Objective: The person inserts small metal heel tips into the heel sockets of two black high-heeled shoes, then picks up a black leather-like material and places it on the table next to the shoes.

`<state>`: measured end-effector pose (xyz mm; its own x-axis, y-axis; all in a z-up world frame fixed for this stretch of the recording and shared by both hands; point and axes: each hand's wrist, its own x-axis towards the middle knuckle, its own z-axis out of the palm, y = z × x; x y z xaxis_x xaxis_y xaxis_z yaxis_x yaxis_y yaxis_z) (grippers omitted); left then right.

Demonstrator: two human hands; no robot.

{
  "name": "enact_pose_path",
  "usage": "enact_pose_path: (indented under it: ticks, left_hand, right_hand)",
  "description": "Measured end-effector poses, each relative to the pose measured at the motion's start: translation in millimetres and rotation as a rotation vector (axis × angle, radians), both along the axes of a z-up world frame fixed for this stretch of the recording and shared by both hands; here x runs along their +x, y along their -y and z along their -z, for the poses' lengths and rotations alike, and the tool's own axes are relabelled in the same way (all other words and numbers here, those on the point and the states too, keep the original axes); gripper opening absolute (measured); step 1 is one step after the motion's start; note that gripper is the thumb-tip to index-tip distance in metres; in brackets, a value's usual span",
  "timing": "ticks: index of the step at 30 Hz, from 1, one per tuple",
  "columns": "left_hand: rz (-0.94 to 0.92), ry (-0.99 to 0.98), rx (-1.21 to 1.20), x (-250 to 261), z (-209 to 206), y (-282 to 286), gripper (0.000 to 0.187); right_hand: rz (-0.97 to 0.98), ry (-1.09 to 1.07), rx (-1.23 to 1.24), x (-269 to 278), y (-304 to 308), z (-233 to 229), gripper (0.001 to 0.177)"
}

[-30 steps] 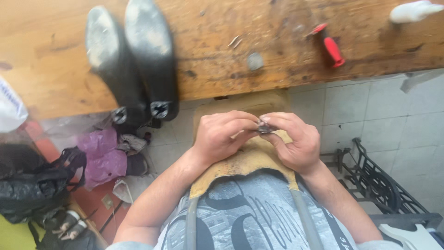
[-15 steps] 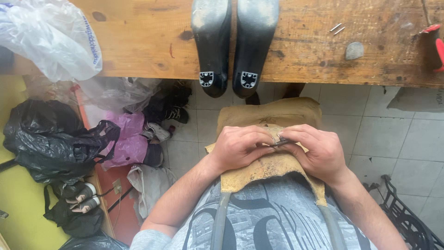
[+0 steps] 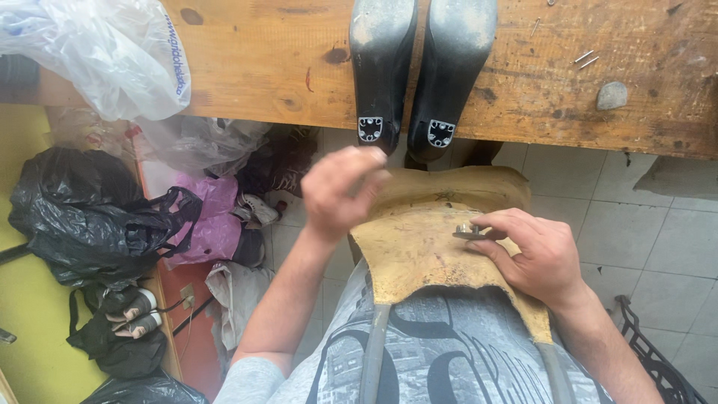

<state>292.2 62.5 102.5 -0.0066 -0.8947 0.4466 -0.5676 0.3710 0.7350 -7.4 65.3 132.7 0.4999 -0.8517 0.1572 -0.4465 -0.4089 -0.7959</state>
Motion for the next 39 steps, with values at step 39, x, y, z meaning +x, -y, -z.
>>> enact_pose_path:
  ticks: [39]
  left_hand:
    - [0.268,0.26,0.038,0,-55,123,0.025]
  right_hand:
    - [-0.2,-0.844,-0.608,-100,234,77,0.021]
